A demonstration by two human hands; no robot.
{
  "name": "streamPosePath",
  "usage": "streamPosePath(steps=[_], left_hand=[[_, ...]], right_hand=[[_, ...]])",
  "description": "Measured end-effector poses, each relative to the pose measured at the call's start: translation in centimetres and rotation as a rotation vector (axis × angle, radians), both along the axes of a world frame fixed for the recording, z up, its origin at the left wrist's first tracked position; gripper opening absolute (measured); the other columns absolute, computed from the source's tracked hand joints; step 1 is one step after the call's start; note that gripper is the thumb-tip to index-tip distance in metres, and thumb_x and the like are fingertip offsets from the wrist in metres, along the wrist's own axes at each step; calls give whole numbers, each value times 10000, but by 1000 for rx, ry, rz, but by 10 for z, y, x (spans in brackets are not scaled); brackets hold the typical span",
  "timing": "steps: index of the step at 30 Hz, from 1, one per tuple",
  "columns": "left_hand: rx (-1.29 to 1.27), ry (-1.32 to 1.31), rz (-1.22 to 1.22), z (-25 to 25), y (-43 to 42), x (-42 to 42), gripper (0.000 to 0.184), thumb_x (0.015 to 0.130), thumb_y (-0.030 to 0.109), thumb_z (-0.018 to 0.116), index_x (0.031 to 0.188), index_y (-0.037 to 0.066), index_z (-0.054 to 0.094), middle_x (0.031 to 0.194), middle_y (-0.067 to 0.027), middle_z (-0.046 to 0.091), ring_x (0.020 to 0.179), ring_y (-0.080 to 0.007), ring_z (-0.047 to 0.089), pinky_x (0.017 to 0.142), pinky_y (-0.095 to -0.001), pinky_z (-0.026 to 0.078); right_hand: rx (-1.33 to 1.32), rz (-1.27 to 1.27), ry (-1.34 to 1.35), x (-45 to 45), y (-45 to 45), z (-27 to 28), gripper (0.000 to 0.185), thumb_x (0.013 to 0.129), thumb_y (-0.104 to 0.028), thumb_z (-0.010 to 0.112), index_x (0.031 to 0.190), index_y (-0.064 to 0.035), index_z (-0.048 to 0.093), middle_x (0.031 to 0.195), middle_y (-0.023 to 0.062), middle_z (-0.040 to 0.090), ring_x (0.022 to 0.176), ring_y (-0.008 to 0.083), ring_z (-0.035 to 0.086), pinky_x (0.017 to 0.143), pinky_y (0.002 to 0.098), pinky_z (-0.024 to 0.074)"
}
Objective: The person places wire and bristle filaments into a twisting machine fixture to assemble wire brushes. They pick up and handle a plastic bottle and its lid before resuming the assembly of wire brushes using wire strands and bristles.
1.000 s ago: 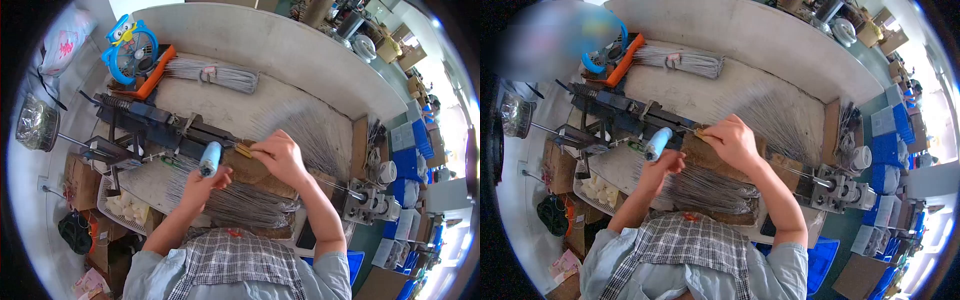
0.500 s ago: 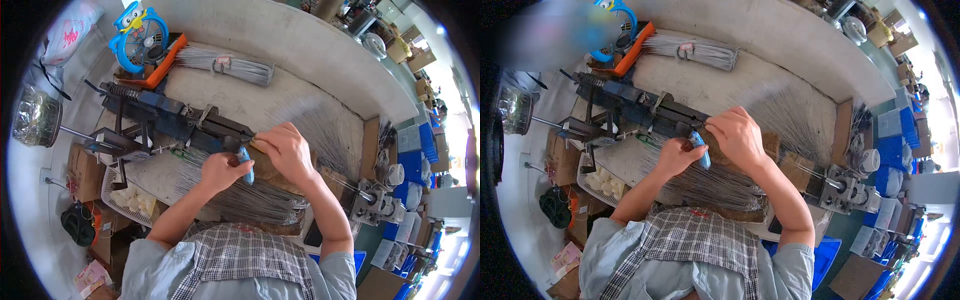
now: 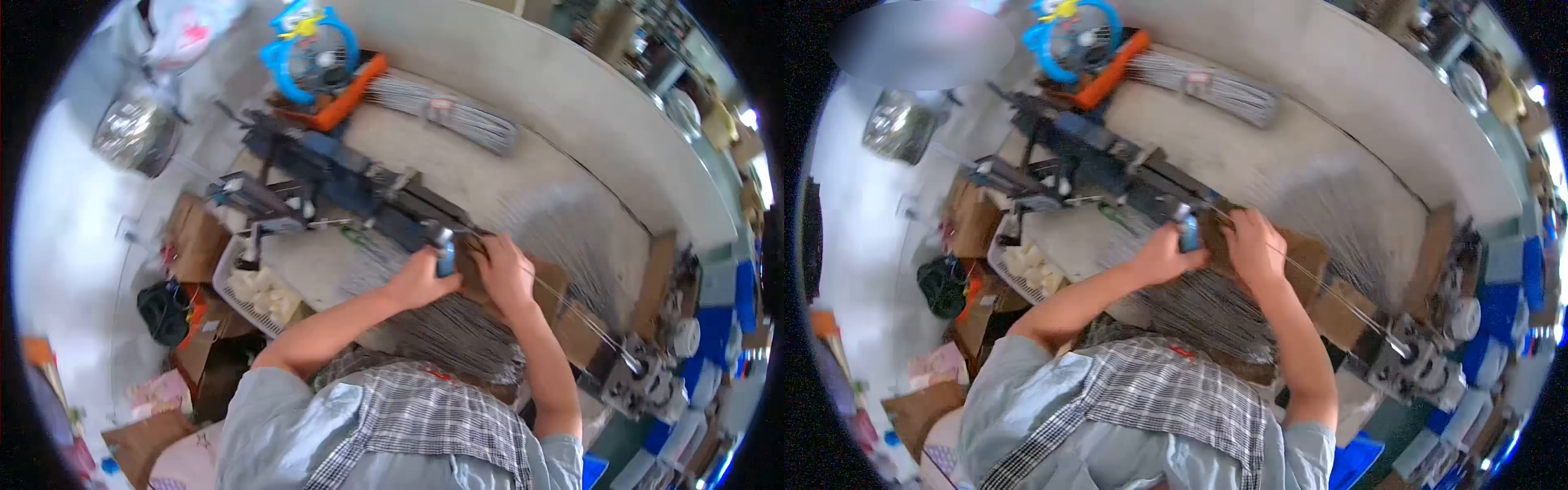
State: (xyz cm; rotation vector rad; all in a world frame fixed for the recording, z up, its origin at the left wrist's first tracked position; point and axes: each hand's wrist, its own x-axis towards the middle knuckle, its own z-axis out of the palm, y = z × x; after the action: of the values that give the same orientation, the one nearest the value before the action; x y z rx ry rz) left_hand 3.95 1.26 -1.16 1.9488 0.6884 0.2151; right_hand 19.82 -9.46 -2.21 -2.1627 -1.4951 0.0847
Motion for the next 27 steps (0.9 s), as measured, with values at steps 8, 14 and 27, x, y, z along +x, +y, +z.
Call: streamPosePath(steps=[8,14,27], left_hand=[[-1030,-456,906,-49,85,-125,292,857,361,680,972,94,655,839,-6,627,717,-110,587,685,-266,479],[-938,-422,845,-43,97,-131,221,854,299,690,918,88,679,767,24,640,694,-96,591,686,-275,477],[-930,-444,354,9,-22,-38,153,889,161,643,915,12,663,777,-42,641,668,-103,578,626,-247,470]], right_hand=[[42,29,268,-9,-25,28,206,767,-101,729,931,3,660,784,134,584,667,300,587,618,367,480],[33,71,244,-15,-30,32,205,762,-82,727,936,2,657,802,135,592,692,304,596,628,356,483],[179,-34,37,-2,-58,99,213,778,17,662,990,-3,662,868,137,645,782,294,624,697,326,500]])
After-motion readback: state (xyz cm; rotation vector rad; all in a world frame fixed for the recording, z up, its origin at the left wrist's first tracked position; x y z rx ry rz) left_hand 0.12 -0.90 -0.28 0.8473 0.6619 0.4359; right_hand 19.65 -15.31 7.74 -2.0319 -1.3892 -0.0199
